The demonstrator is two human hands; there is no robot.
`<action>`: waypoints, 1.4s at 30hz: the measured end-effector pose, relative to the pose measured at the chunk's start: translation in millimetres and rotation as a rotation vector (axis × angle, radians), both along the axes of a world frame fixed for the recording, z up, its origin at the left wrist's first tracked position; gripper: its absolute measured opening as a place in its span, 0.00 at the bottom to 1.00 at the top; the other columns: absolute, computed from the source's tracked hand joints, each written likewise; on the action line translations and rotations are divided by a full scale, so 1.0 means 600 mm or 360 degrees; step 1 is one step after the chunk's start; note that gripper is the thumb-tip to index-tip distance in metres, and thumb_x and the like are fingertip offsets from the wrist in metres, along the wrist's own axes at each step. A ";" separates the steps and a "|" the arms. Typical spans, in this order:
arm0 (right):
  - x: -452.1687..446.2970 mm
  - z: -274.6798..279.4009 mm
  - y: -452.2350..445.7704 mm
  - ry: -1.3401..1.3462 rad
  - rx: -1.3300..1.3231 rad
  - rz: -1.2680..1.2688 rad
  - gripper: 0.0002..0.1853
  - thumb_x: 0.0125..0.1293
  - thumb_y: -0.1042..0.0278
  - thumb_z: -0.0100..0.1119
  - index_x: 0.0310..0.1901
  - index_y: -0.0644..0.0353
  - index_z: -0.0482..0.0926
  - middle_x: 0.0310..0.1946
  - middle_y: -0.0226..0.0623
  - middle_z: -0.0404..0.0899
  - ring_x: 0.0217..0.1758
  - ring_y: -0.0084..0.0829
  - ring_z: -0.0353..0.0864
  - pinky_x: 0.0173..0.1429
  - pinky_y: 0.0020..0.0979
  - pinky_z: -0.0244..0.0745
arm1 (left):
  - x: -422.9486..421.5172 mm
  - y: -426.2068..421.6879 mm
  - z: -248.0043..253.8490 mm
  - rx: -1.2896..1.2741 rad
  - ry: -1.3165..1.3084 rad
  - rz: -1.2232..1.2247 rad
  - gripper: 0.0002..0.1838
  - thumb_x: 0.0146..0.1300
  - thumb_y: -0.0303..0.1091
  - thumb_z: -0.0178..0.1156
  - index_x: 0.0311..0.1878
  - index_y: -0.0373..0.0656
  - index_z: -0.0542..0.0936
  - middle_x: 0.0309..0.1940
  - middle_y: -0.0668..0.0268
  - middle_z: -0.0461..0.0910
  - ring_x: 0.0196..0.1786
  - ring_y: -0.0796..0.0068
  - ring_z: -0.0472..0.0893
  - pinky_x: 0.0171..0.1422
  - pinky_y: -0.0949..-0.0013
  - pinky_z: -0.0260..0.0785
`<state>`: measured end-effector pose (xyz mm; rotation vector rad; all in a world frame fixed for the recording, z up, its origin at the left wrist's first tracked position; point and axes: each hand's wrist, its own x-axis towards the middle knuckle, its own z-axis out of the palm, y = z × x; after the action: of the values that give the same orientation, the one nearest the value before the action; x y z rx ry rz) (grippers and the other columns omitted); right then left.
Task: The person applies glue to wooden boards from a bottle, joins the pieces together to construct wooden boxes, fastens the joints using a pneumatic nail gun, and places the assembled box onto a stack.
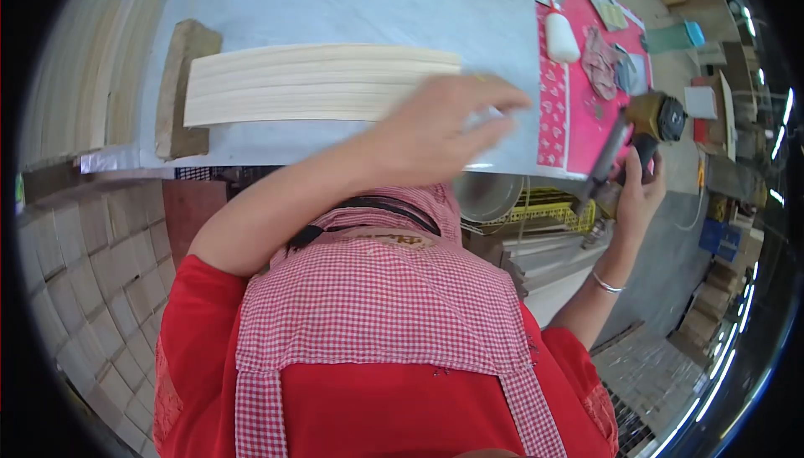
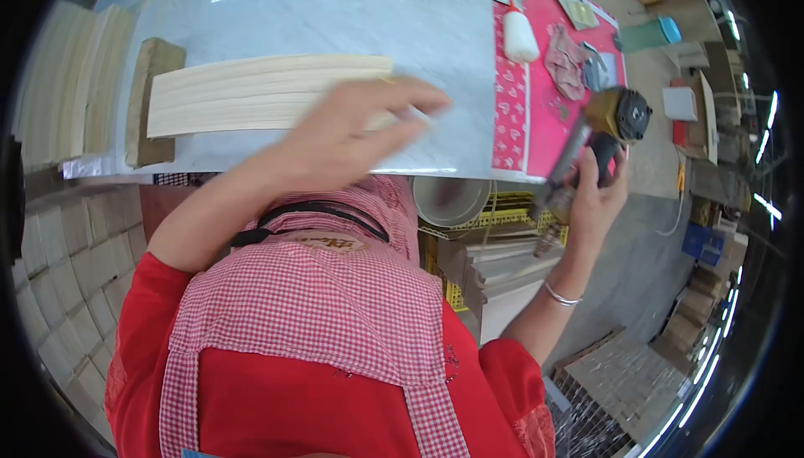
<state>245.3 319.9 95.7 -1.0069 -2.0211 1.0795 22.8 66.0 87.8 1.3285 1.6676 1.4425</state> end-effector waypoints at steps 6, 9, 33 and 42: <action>-0.032 0.020 -0.142 0.0387 -0.0280 0.0082 0.12 0.74 0.68 0.55 0.52 0.65 0.69 0.30 0.33 0.77 0.28 0.21 0.75 0.34 0.23 0.71 | 0.132 0.125 -0.032 0.0031 -0.0915 -0.0241 0.21 0.69 0.30 0.56 0.62 0.31 0.72 0.49 0.52 0.83 0.56 0.67 0.82 0.59 0.67 0.73; -0.026 0.014 -0.175 0.0459 -0.0352 0.0150 0.10 0.75 0.67 0.54 0.50 0.62 0.68 0.30 0.32 0.77 0.29 0.20 0.75 0.33 0.23 0.71 | 0.139 0.118 -0.041 -0.0126 -0.0938 -0.0179 0.18 0.69 0.29 0.56 0.59 0.29 0.74 0.46 0.54 0.84 0.51 0.69 0.83 0.57 0.69 0.73; 0.040 -0.076 -0.041 0.0824 -0.0592 -0.0143 0.13 0.77 0.60 0.48 0.48 0.63 0.70 0.27 0.38 0.78 0.23 0.27 0.77 0.28 0.27 0.74 | 0.152 0.031 -0.182 -0.1129 -0.1559 -0.0850 0.41 0.64 0.65 0.61 0.63 0.34 0.68 0.55 0.53 0.75 0.54 0.67 0.77 0.49 0.61 0.75; 0.066 -0.219 0.080 0.0248 -0.0849 -0.0043 0.19 0.74 0.54 0.56 0.45 0.67 0.77 0.24 0.36 0.78 0.22 0.23 0.76 0.28 0.28 0.73 | 0.155 0.057 -0.208 -0.1188 -0.1765 -0.0966 0.32 0.67 0.55 0.63 0.60 0.38 0.68 0.49 0.57 0.79 0.48 0.75 0.80 0.49 0.73 0.74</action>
<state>285.0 367.8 -35.7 -1.1577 -1.6207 1.6766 116.1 100.2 -37.2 0.3647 0.7741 0.7624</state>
